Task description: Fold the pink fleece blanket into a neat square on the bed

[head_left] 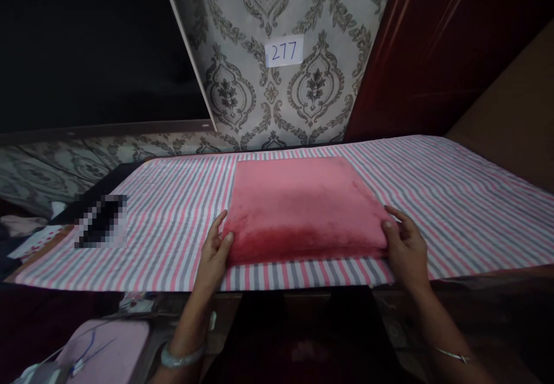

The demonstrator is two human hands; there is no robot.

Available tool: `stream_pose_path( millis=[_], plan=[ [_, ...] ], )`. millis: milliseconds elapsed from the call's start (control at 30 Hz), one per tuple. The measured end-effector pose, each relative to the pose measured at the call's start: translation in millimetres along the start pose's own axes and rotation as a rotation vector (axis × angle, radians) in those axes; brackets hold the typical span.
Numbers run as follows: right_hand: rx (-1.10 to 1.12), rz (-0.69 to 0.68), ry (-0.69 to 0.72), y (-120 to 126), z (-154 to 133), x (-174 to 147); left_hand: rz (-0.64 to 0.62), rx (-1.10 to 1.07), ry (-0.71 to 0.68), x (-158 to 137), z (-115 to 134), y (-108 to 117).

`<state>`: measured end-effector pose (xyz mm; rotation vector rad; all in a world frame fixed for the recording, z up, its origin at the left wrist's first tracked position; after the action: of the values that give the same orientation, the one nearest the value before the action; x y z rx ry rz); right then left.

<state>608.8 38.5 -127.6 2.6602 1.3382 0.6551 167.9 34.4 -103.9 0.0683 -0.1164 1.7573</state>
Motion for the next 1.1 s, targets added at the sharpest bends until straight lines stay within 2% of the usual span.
stream_pose_path(
  millis=[200,467,533,633,733,833,900,967,1033,1100],
  plan=[
    [-0.032,0.068,0.035,5.3,-6.8,-3.3,0.055,-0.070,0.030,-3.2,-5.9,2.1],
    [0.034,0.016,-0.063,5.8,1.6,4.0,0.081,-0.204,0.098,8.1,-1.7,9.7],
    [0.004,0.075,-0.024,10.8,-7.6,12.0,0.066,-0.208,0.117,18.8,4.6,11.3],
    [-0.063,0.107,0.154,9.6,-41.8,28.1,-0.016,-0.142,0.152,34.3,15.5,3.5],
    [-0.167,-0.039,0.399,-15.0,-82.6,39.6,-0.041,-0.098,0.117,39.5,27.5,-6.4],
    [-0.320,-0.246,0.559,-52.3,-98.1,39.2,-0.003,-0.105,0.073,31.9,32.3,-9.3],
    [-0.447,-0.386,0.576,-76.1,-88.5,34.2,-0.038,-0.071,0.095,23.5,28.2,-10.3],
    [-0.558,-0.493,0.537,-92.2,-69.8,28.2,-0.096,0.000,0.121,16.8,22.4,-9.4],
    [-0.621,-0.543,0.495,-98.5,-53.4,23.8,-0.110,0.080,0.106,14.9,19.7,-4.2],
    [-0.648,-0.558,0.484,-99.0,-45.1,22.2,-0.058,0.190,0.041,18.6,22.7,4.7]
  ],
)
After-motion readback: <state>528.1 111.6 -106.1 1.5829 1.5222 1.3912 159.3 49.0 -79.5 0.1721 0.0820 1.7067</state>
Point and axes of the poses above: each hand's wrist, its own x-axis towards the middle knuckle, its own y-axis out of the back of the hand, z = x × y, the point moved 7 cm from there along x, towards the middle knuckle, and after that the axes turned 3 degrees about -y, right-handed, at the moved point
